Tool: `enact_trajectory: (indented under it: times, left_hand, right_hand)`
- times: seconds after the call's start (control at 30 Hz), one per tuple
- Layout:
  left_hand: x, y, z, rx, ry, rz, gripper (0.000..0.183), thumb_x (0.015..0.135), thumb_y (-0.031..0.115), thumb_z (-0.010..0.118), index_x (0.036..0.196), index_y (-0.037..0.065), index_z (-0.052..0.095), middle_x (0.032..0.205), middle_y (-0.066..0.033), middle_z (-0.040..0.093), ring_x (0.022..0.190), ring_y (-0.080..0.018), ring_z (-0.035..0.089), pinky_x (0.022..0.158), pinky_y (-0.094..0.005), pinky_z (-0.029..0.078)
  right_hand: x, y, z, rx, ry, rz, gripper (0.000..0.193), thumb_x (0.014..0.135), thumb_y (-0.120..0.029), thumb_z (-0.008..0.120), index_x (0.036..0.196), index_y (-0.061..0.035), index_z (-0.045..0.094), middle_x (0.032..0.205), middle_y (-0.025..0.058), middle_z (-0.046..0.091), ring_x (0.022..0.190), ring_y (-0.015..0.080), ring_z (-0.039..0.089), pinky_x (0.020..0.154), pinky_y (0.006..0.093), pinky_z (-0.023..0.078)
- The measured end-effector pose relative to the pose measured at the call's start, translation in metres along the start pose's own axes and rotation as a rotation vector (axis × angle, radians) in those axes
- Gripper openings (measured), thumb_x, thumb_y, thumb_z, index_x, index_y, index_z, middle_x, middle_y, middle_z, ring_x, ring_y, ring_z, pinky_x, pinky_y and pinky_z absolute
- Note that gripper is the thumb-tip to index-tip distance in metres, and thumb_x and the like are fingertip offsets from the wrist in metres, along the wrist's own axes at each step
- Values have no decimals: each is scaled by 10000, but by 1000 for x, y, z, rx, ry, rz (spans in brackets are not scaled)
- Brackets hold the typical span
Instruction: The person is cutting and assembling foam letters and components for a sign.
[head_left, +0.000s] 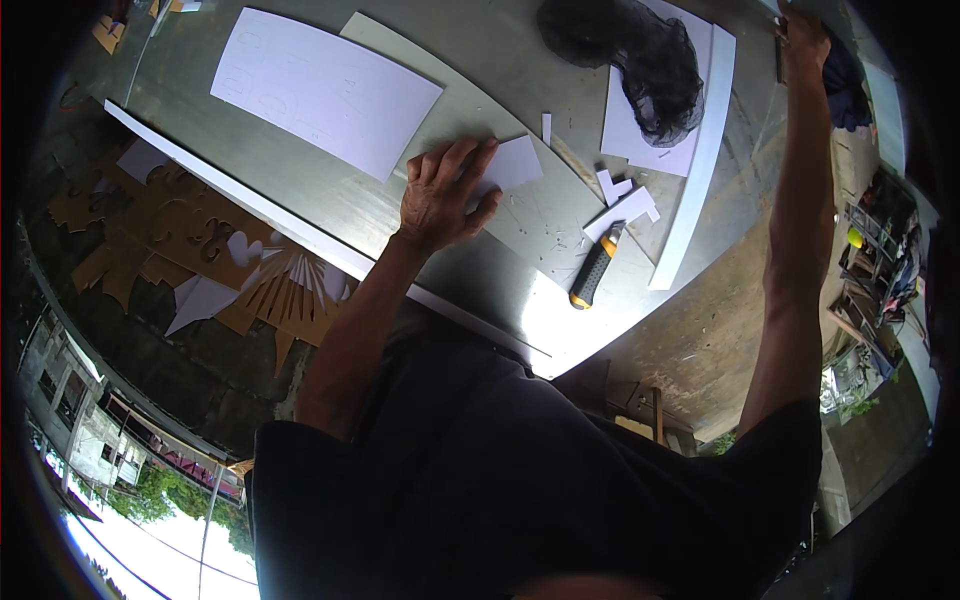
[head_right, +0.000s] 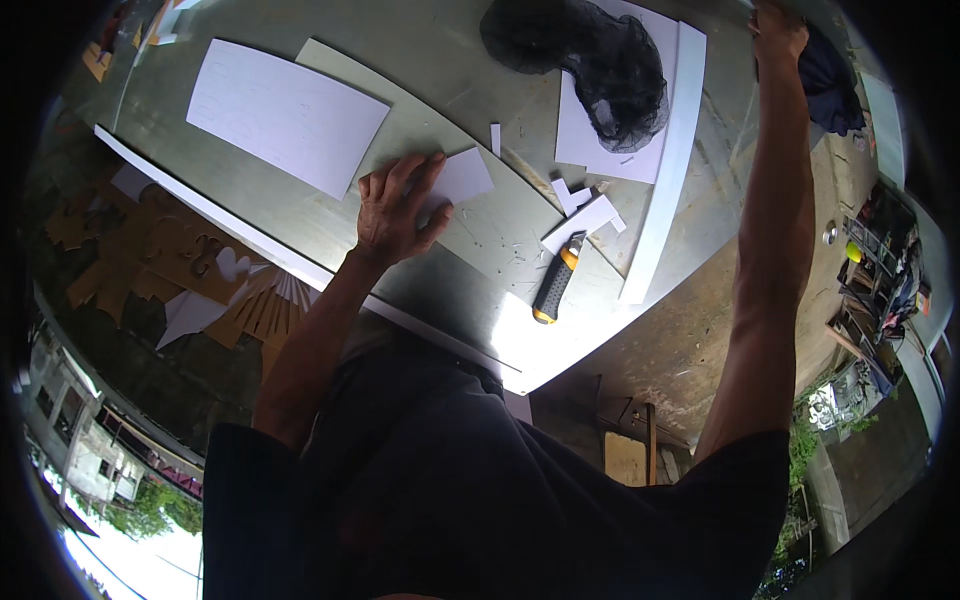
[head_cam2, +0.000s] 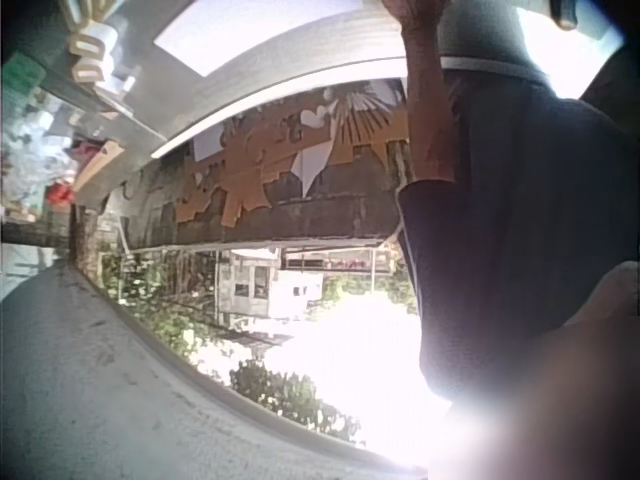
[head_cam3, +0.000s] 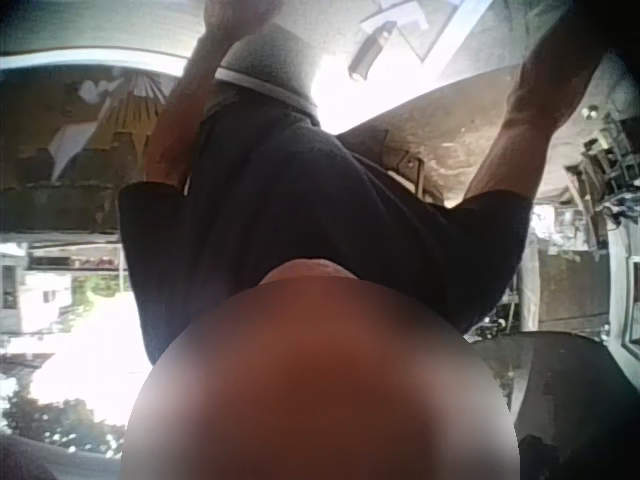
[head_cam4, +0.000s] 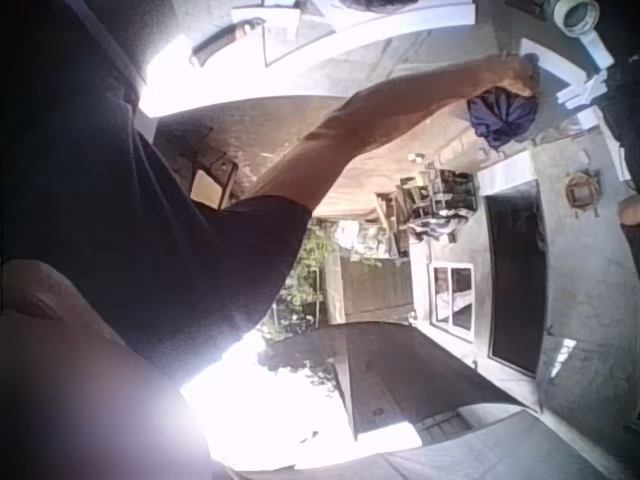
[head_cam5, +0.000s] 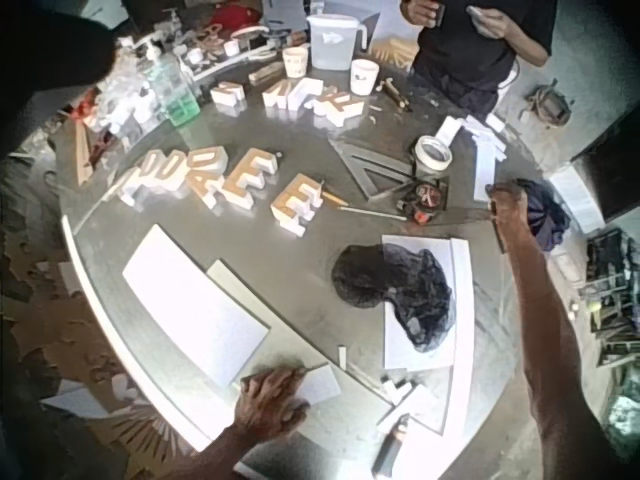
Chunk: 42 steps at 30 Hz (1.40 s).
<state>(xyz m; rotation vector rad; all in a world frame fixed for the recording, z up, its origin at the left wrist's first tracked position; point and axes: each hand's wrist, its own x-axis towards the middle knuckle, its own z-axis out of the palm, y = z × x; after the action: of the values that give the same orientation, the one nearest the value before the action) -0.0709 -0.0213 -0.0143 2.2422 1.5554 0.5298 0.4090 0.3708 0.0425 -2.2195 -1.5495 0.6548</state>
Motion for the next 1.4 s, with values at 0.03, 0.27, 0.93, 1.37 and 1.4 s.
enact_trajectory:
  times: [0.03,0.27,0.93,1.37,1.4]
  left_hand:
    - [1,0,1,17,-4,1,719,830,380,735,1478,185,493,1387,-59,431,1229,-258,433,971,-438,352]
    - [2,1,1,-26,23,18,733,851,371,707,1502,144,458,1396,-99,417,1250,-317,413,1040,-500,318]
    - [-18,3,-13,-239,111,54,843,865,308,739,1542,57,304,1422,-180,380,1272,-381,379,1081,-510,329]
    - [-5,-14,-21,-180,58,144,766,812,202,778,1486,101,430,1311,-95,517,1203,-313,458,1021,-473,400]
    - [-6,-11,-20,-151,59,133,784,814,217,774,1497,88,410,1344,-112,493,1216,-337,448,1021,-499,393]
  right_hand:
    - [-52,-13,11,676,210,-38,249,802,12,749,1026,7,640,858,161,627,633,282,608,506,387,549]
    - [-397,-71,104,679,-103,100,210,860,-104,756,1030,2,692,763,47,676,630,100,576,580,262,471]
    - [-542,-77,160,-53,89,-35,613,824,-357,800,1307,-69,557,1193,180,564,1135,360,567,924,469,503]
    - [-529,-66,182,-20,224,-129,430,777,-257,775,1108,-50,596,1045,151,572,1000,358,596,806,468,532]
    - [-529,-66,182,-34,268,-139,434,766,-267,784,1098,-54,603,1012,142,576,983,347,611,775,461,540]
